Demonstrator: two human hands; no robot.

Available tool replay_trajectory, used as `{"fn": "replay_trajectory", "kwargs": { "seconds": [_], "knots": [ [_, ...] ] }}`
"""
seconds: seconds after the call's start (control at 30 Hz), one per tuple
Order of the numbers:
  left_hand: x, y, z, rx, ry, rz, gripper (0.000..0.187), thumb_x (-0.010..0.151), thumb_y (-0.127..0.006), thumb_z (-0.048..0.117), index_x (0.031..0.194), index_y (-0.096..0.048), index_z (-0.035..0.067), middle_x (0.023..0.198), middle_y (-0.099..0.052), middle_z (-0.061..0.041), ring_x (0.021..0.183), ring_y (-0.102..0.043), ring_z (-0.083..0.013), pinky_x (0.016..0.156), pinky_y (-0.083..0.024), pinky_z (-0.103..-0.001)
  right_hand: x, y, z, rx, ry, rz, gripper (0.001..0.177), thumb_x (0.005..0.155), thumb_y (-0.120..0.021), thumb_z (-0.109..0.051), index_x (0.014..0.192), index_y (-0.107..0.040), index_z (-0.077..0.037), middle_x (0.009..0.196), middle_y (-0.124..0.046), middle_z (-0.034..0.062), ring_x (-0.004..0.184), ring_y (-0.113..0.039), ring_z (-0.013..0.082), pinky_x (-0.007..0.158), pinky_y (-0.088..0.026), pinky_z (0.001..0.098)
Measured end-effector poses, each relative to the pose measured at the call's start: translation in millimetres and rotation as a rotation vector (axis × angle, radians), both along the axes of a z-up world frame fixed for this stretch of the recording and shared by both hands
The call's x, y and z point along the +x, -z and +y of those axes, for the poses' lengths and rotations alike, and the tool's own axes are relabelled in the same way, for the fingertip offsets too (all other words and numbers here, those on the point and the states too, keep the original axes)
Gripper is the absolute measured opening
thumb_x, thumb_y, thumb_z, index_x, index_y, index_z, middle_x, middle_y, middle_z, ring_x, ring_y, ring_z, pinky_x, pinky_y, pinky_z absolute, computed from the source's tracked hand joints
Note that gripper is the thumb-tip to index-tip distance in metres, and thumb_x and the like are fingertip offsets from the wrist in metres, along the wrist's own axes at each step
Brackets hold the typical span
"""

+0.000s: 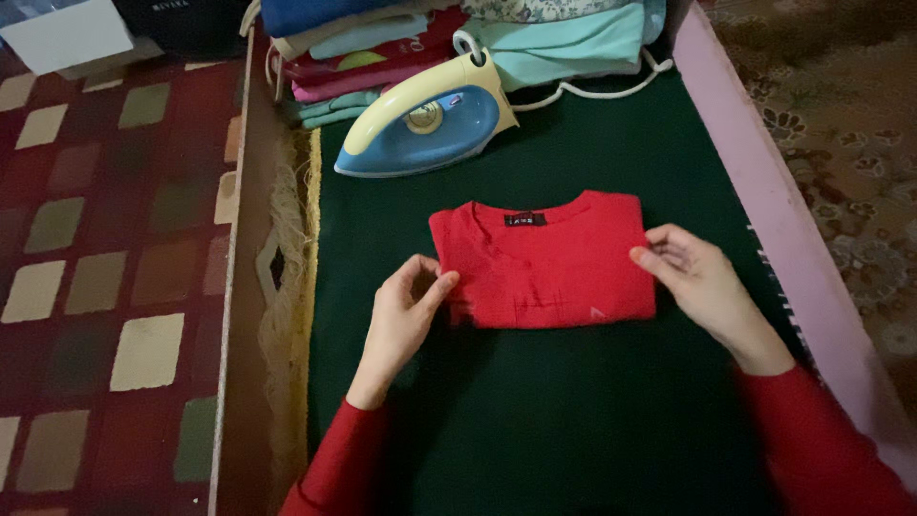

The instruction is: The person irons a red shirt on a flat surface using an iron, then folds the shirt into a rectangle by hand and places it on a stack of laundry.

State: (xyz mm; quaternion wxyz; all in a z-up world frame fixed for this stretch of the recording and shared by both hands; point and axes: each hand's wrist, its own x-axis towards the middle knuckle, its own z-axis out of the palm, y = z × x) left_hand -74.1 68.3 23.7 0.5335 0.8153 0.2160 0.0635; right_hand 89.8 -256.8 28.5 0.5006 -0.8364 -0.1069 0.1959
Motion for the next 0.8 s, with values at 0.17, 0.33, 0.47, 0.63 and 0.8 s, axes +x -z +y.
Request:
{"fn": "replay_trajectory", "kwargs": {
  "seconds": [0.17,0.33,0.47,0.63,0.8],
  "knots": [
    [7,8,0,-0.235,-0.04,0.024,0.022,0.095,-0.068,0.024,0.102,-0.058,0.005,0.081,-0.069,-0.003,0.069,-0.061,-0.0075,0.062,-0.05,-0.026,7,11,-1,-0.012,0.049,0.177,0.029,0.101,-0.058,-0.028,0.118,-0.066,-0.005,0.1,-0.074,0.0082,0.09,-0.069,0.0158,0.082,-0.054,0.0322],
    [6,2,-8,-0.176,-0.102,0.153,0.027,0.099,-0.063,0.035,0.105,-0.065,0.009,0.082,-0.072,-0.001,0.071,-0.064,-0.006,0.064,-0.052,-0.024,-1,9,2,-0.237,0.123,0.112,0.035,0.101,-0.06,-0.033,0.124,-0.062,-0.007,0.106,-0.069,0.0062,0.092,-0.068,0.015,0.079,-0.056,0.0331],
    [16,-2,-15,0.088,-0.031,0.116,0.036,0.107,-0.055,0.04,0.105,-0.066,0.005,0.077,-0.064,-0.007,0.061,-0.054,-0.0127,0.057,-0.046,-0.03,-4,15,9,-0.171,0.031,-0.009,0.033,0.103,-0.058,-0.034,0.12,-0.066,-0.007,0.1,-0.071,0.0099,0.09,-0.067,0.0188,0.078,-0.052,0.0318],
    [24,1,-13,-0.389,-0.158,0.192,0.029,0.104,-0.05,0.037,0.113,-0.061,0.012,0.09,-0.062,-0.002,0.073,-0.056,-0.0119,0.069,-0.047,-0.03,-6,16,17,0.166,0.183,0.116,0.032,0.114,-0.05,-0.029,0.121,-0.062,-0.001,0.102,-0.06,0.0146,0.093,-0.06,0.0229,0.082,-0.051,0.0314],
    [26,27,-7,-0.481,-0.042,0.043,0.035,0.105,-0.055,0.038,0.115,-0.062,0.005,0.103,-0.065,-0.007,0.09,-0.059,-0.0119,0.085,-0.05,-0.031,-11,-4,27,0.253,0.221,0.343,0.029,0.1,-0.05,-0.021,0.127,-0.054,-0.011,0.11,-0.069,0.0099,0.101,-0.071,0.0169,0.088,-0.058,0.0367]
  ]
}}
